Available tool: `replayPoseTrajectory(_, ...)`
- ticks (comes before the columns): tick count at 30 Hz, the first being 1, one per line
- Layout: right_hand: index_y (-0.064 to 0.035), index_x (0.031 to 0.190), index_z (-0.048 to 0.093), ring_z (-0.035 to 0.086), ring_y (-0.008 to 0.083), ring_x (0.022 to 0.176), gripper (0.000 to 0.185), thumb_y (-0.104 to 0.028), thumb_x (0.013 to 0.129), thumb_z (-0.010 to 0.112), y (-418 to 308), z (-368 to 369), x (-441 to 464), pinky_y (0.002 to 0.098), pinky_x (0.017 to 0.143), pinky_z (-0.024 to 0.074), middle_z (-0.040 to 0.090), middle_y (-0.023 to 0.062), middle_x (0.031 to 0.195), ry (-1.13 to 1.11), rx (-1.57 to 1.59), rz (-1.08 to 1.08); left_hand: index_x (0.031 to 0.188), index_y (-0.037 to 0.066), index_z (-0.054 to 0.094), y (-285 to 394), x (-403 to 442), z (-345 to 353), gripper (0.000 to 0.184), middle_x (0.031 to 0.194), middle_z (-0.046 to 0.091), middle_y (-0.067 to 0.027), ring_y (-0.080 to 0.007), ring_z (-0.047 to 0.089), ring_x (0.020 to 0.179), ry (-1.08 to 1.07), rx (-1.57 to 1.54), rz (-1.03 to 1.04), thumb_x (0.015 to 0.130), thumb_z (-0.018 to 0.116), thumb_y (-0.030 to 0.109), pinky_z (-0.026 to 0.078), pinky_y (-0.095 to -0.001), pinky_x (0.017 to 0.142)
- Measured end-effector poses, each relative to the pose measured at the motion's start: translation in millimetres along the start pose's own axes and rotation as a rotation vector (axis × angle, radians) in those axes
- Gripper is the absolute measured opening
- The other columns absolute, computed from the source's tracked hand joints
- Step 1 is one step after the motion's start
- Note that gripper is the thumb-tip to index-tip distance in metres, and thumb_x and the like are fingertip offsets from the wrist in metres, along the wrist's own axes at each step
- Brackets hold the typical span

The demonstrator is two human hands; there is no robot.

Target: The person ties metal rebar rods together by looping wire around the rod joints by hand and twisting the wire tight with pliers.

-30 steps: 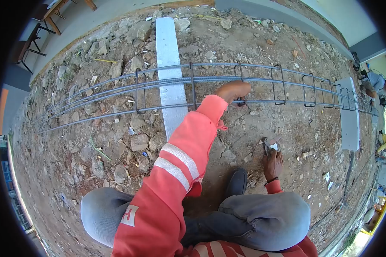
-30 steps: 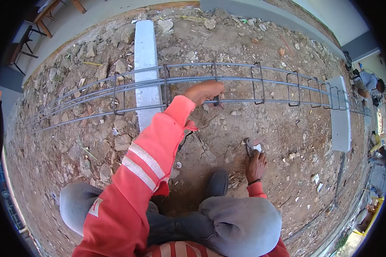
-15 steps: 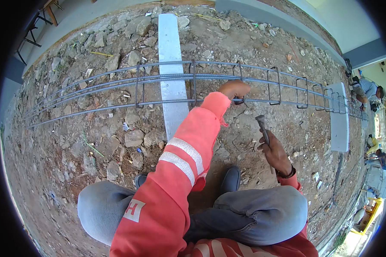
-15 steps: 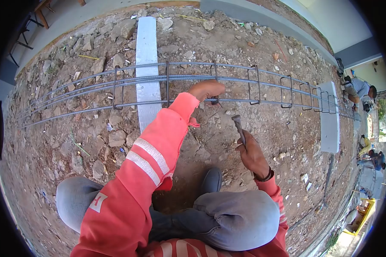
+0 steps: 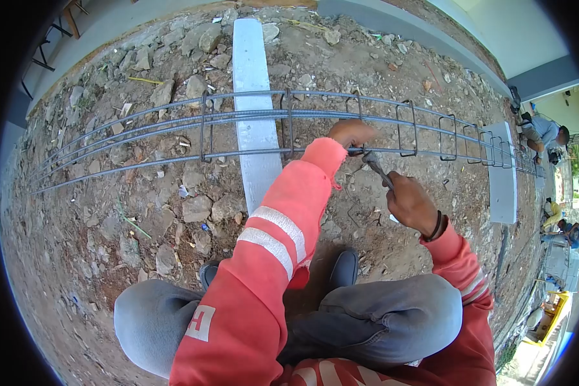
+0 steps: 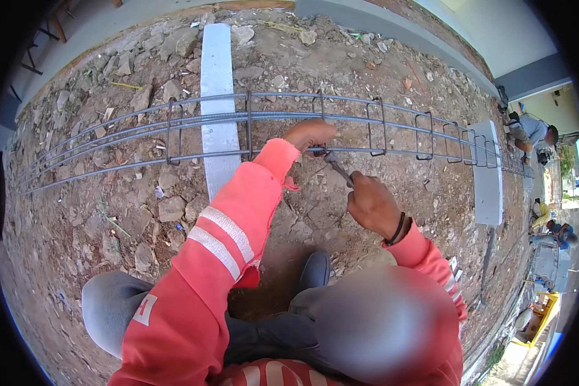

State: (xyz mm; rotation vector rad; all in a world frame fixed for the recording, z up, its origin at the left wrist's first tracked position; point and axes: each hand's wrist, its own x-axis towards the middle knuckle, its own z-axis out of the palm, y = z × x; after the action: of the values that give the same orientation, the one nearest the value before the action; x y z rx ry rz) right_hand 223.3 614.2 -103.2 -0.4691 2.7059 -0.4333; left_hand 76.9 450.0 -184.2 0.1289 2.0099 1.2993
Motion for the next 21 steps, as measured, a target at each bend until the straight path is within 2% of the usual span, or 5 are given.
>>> replayPoseTrajectory(3,0.0044,0.091,0.056,0.064,0.0494,0.071,0.024,-0.017,0.089,0.067,-12,29,-5,0.0542,0.064,0.0513,0.065,0.0277,0.074,0.216,0.024,0.132,0.094,-0.005,0.064,6,-7,-3,0.035,0.086,0.063,-0.0128,-0.0206,0.056,0.078,-0.044,-0.025,-0.017,0.089,0.052,0.028,0.049,-0.0420,0.067)
replayPoseTrajectory(10,0.0016,0.085,0.058,0.060,0.0464,0.061,0.020,-0.013,0.091,0.070,4,151,44,0.0500,0.053,0.0429,0.061,0.0266,0.068,0.776,0.407,0.156,0.093,-0.005,0.063,2,-6,-1,0.036,0.087,0.060,-0.0118,-0.0201,0.054,0.078,-0.020,-0.049,-0.091,0.089,0.050,0.028,0.045,-0.0406,0.065)
replayPoseTrajectory(16,0.0015,0.087,0.060,0.058,0.0457,0.060,0.016,-0.010,0.089,0.071,-1,156,47,0.0481,0.055,0.0439,0.060,0.0262,0.073,0.852,0.524,0.175,0.093,-0.005,0.065,1,-10,0,0.036,0.092,0.067,-0.0144,-0.0225,0.058,0.085,0.101,0.131,-0.163,0.088,0.048,0.026,0.046,-0.0418,0.075)
replayPoseTrajectory(19,-0.0006,0.082,0.061,0.059,0.0384,0.053,0.018,-0.011,0.088,0.074,-3,141,20,0.0445,0.053,0.0462,0.063,0.0208,0.070,0.602,0.538,0.310,0.094,-0.004,0.068,-12,2,1,0.036,0.094,0.071,-0.0166,-0.0248,0.061,0.091,0.109,0.065,-0.149,0.089,0.047,0.025,0.045,-0.0423,0.084)
replayPoseTrajectory(21,-0.0049,0.094,0.059,0.055,0.0218,0.045,0.021,-0.012,0.087,0.077,-4,135,4,0.0356,0.045,0.0470,0.059,0.0082,0.063,-0.009,1.535,0.202,0.095,-0.002,0.071,3,-15,1,0.036,0.097,0.072,-0.0173,-0.0260,0.063,0.095,0.114,0.063,-0.216,0.089,0.047,0.023,0.043,-0.0416,0.088)
